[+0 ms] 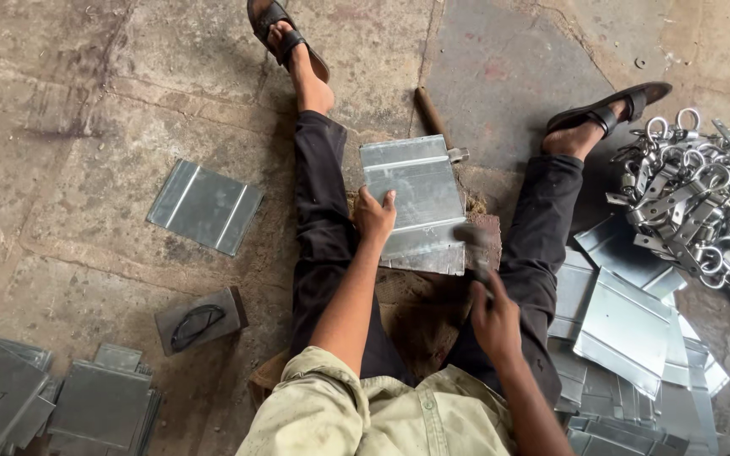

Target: The person hammers the edges and flat surfaces of metal sheets on a metal block, then moves the finished sheets into a stack.

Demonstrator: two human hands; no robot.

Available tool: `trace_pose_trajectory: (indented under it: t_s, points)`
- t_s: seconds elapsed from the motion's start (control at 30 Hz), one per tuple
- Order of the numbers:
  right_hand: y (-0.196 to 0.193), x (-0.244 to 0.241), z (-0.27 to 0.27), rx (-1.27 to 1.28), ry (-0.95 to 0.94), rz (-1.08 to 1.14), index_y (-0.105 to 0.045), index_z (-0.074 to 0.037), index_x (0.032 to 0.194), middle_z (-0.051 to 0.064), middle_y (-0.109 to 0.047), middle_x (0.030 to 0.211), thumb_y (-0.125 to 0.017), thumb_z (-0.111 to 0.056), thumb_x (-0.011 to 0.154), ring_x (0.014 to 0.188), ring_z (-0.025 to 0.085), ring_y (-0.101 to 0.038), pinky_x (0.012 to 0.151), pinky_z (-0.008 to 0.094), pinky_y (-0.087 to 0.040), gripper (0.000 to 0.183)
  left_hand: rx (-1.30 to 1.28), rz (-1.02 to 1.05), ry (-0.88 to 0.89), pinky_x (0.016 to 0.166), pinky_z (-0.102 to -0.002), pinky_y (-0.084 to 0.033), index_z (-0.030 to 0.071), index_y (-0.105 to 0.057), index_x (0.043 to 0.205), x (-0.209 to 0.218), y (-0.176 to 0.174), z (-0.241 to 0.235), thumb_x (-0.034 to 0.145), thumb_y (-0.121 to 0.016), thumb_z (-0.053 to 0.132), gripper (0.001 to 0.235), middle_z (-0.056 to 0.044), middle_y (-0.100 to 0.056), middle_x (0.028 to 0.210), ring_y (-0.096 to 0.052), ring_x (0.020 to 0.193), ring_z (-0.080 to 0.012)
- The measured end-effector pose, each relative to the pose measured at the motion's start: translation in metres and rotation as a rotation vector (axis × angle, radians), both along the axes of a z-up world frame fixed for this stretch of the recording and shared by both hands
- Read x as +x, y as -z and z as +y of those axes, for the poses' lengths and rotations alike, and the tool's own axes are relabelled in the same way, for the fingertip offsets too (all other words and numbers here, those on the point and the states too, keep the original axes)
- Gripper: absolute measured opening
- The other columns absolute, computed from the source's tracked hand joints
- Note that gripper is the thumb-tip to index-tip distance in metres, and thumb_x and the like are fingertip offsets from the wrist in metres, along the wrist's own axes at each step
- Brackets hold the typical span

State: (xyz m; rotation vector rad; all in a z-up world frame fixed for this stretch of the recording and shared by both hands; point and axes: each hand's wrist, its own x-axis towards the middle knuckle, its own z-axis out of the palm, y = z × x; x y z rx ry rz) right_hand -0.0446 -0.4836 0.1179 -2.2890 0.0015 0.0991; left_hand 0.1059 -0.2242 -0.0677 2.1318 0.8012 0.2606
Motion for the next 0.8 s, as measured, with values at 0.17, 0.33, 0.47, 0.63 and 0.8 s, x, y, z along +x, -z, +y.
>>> trace_pose_trajectory:
  t_s: [0.17, 0.33, 0.47, 0.63, 0.8]
  points:
    - [0.0, 0.007, 0.012, -0.033, 0.034, -0.034, -0.059, -0.001, 0.14, 0.02, -0.073, 0.077, -0.059, -0.03, 0.104, 0.062, 0.02, -0.071, 0.055, 0.037, -0.051, 0.047, 0.09, -0.098, -0.012, 0.094, -0.057, -0.046, -0.006, -0.048, 0.138, 0.001, 0.006, 0.006, 0.092, -0.071, 0.049, 0.075, -0.027, -0.062, 0.124, -0.062, 0.113, -0.044]
    - [0.002, -0.001, 0.013, -0.149, -0.173, -0.169, -0.066, -0.002, 0.138, 0.027, -0.073, 0.091, -0.065, -0.032, 0.108, 0.088, 0.034, -0.076, 0.067, 0.037, -0.056, 0.043, 0.083, -0.112, -0.009, 0.094, -0.053, -0.05, -0.004, -0.051, 0.134, 0.001, 0.018, -0.003, 0.092, -0.071, 0.05, 0.072, -0.027, -0.064, 0.12, -0.063, 0.111, -0.0442]
    - [0.001, 0.002, 0.023, -0.079, 0.002, 0.095, -0.059, -0.009, 0.146, 0.024, -0.072, 0.077, -0.059, -0.031, 0.103, 0.064, 0.025, -0.072, 0.061, 0.038, -0.054, 0.048, 0.127, -0.151, -0.021, 0.092, -0.054, -0.05, -0.005, -0.051, 0.134, 0.002, 0.019, 0.002, 0.091, -0.071, 0.05, 0.072, -0.027, -0.065, 0.12, -0.063, 0.109, -0.045]
    - [-0.006, 0.002, 0.026, -0.089, -0.12, -0.049, -0.066, -0.001, 0.133, 0.025, -0.069, 0.078, -0.066, -0.03, 0.102, 0.07, 0.017, -0.068, 0.062, 0.034, -0.053, 0.042, 0.105, -0.095, -0.018, 0.093, -0.057, -0.047, -0.003, -0.051, 0.136, -0.002, 0.015, -0.005, 0.091, -0.071, 0.051, 0.072, -0.025, -0.065, 0.123, -0.063, 0.112, -0.0441]
    - [-0.005, -0.01, 0.035, 0.062, 0.031, 0.066, -0.06, -0.002, 0.142, 0.023, -0.063, 0.065, -0.058, -0.03, 0.102, 0.056, 0.018, -0.054, 0.051, 0.038, -0.043, 0.048, 0.116, -0.111, -0.029, 0.095, -0.058, -0.046, -0.002, -0.05, 0.138, -0.006, 0.021, -0.001, 0.091, -0.071, 0.051, 0.075, -0.026, -0.064, 0.124, -0.061, 0.115, -0.0443]
